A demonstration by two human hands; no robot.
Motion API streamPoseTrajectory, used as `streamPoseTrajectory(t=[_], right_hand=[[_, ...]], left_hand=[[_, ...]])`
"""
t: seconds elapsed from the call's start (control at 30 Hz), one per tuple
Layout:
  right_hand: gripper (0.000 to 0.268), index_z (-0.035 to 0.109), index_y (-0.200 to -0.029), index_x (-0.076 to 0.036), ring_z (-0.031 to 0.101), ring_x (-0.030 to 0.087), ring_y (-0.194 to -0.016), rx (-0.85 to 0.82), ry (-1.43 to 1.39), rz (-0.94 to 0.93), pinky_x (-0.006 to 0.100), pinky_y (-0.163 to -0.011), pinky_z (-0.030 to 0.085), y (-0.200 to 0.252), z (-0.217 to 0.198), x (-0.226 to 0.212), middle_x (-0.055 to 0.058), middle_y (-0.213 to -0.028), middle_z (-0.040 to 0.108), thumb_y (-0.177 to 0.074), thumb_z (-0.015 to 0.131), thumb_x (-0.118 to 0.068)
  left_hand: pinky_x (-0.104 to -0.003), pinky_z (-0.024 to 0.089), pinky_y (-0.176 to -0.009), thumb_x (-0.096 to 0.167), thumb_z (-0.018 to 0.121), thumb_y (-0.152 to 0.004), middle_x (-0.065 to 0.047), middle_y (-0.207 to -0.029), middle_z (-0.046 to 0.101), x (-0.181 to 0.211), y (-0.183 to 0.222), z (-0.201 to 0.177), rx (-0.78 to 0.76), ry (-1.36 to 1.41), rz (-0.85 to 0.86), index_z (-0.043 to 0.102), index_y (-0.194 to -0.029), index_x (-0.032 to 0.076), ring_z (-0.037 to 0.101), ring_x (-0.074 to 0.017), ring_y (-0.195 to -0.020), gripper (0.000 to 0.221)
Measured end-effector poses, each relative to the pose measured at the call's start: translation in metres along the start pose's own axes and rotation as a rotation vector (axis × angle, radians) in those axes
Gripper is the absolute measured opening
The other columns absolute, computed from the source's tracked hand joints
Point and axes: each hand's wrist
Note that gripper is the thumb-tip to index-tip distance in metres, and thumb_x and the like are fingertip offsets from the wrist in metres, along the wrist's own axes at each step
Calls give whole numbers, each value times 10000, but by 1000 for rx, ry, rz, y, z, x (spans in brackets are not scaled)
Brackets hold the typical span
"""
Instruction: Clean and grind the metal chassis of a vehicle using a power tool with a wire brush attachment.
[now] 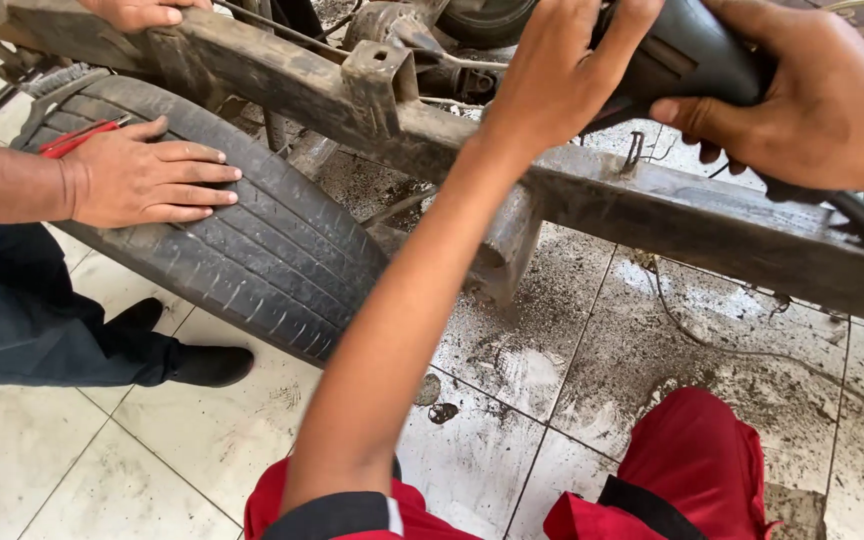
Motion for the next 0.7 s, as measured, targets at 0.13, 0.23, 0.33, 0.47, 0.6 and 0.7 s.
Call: streamPoseTrajectory(t=[0.13,0.23,0.33,0.47,0.6,0.7], right_hand=[[735,451,-1569,-58,730,260,-643,-49,126,107,382,-635,574,0,2,-5,206,-897,734,-926,764,-231],[744,465,-1553,-26,703,260,-645,-16,124,7,400,-630,569,1,4,0,210,-854,712,-913,787,-225],[793,440,-1542,33,695,261,-674,42,179,-159,411,-668,565,-5,1,1,229,-871,695,-898,812,-241],[776,441,-1558,-41,709,261,-642,-53,64,70,410,-649,567,-8,1,-8,196,-823,711,-909,794,-277],[708,480,-1479,24,710,257,-685,32,-26,-245,407,-655,558,-14,9,5,189,-874,706,-909,793,-255],[720,470,-1495,2,714,251,-635,-10,-24,-140,416,-630,553,-19,13,-6,189,-770,693,-909,793,-267]], left_hand=[[-420,563,-941,686,317,-1073,-116,-1036,756,15,-3,-20,-29,87,72,689,-1178,49,747,-246,-1017,745],[-357,599,-702,639,386,-1075,-92,-798,709,11,-2,-19,-91,144,-65,679,-1021,29,762,-189,-746,678],[-390,547,-726,587,378,-1098,-114,-784,665,14,-8,-23,5,173,51,655,-991,15,688,-213,-739,644],[-416,509,-737,556,360,-1124,-118,-771,628,16,-9,-30,10,102,99,655,-982,-2,648,-224,-737,647],[-390,496,-663,517,356,-1093,-109,-707,619,1,-5,-38,-26,70,30,660,-911,20,633,-234,-649,610],[-405,509,-719,504,354,-1129,-143,-756,625,6,-2,-50,-10,63,97,643,-971,6,659,-286,-710,596]])
Point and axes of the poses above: each hand's wrist, its own y-axis away from the middle knuckle, its own z-axis out of the palm, x = y × z
